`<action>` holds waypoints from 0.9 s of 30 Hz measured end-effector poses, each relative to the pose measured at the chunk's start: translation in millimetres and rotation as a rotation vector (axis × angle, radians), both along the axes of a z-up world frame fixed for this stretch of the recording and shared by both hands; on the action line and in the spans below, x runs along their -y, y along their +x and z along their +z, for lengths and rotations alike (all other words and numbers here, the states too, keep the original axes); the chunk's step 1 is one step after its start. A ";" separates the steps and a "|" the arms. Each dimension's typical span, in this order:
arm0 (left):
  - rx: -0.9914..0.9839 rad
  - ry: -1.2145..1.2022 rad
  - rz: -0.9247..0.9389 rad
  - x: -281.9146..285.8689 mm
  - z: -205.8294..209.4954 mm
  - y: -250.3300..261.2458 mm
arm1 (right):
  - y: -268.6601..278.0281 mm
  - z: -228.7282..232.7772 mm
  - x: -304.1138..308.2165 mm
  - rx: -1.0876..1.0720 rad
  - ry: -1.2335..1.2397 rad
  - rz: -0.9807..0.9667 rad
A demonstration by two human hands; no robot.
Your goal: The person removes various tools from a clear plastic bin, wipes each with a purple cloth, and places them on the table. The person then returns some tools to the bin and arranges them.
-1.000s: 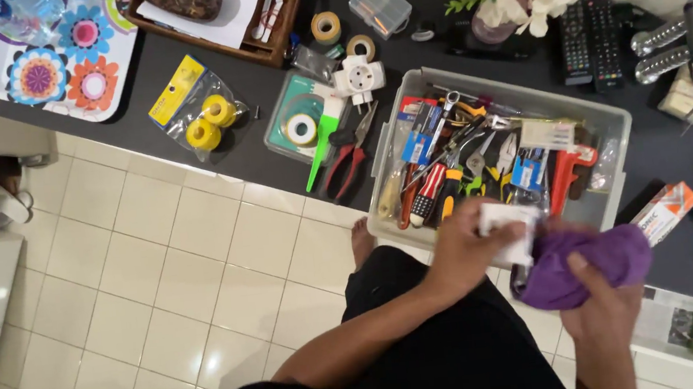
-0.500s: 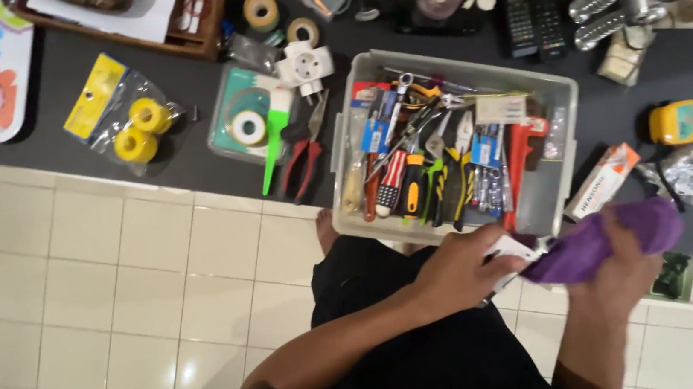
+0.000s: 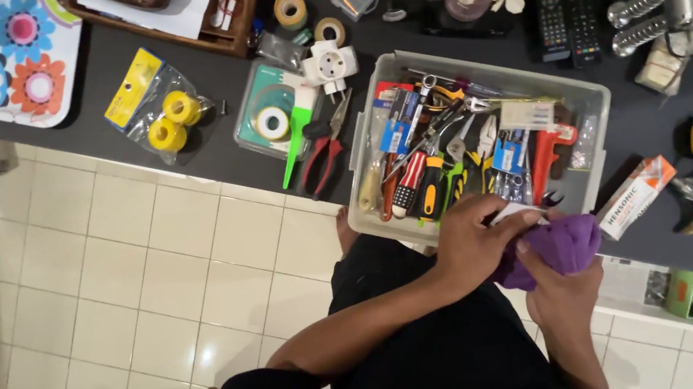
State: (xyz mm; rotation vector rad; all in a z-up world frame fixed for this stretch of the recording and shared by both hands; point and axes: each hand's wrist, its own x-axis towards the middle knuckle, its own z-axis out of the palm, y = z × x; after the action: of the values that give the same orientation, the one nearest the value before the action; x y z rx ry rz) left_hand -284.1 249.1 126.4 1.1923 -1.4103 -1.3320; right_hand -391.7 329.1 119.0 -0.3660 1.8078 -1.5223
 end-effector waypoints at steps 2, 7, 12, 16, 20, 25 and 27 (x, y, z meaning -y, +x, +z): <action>-0.105 0.021 -0.066 2.3 4.8 3.1 | -1.6 -6.6 -1.0 0.042 0.043 -0.075; -0.132 0.276 0.047 13.9 23.2 10.8 | 15.1 18.7 11.3 0.035 0.117 -0.006; -0.316 0.301 0.170 20.1 -5.7 10.3 | 20.8 39.2 8.4 -0.131 0.473 0.310; -0.132 0.222 0.246 45.5 -0.3 28.2 | 8.0 9.0 -8.2 0.117 0.280 0.203; 0.220 0.030 0.152 73.5 -24.1 46.8 | -8.0 3.9 -7.3 0.202 0.116 -0.021; 0.330 -0.022 -0.150 98.9 -46.0 19.4 | -13.7 11.8 -13.8 0.188 0.224 0.043; 0.349 -0.049 -0.212 108.7 -51.7 3.2 | -18.7 18.4 -12.3 0.153 0.277 0.059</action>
State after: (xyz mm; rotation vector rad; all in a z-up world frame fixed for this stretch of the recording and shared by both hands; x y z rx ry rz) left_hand -281.0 140.3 74.7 1.3169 -1.8506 -1.2620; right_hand -410.4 341.4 137.4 -0.1625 1.8377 -1.2041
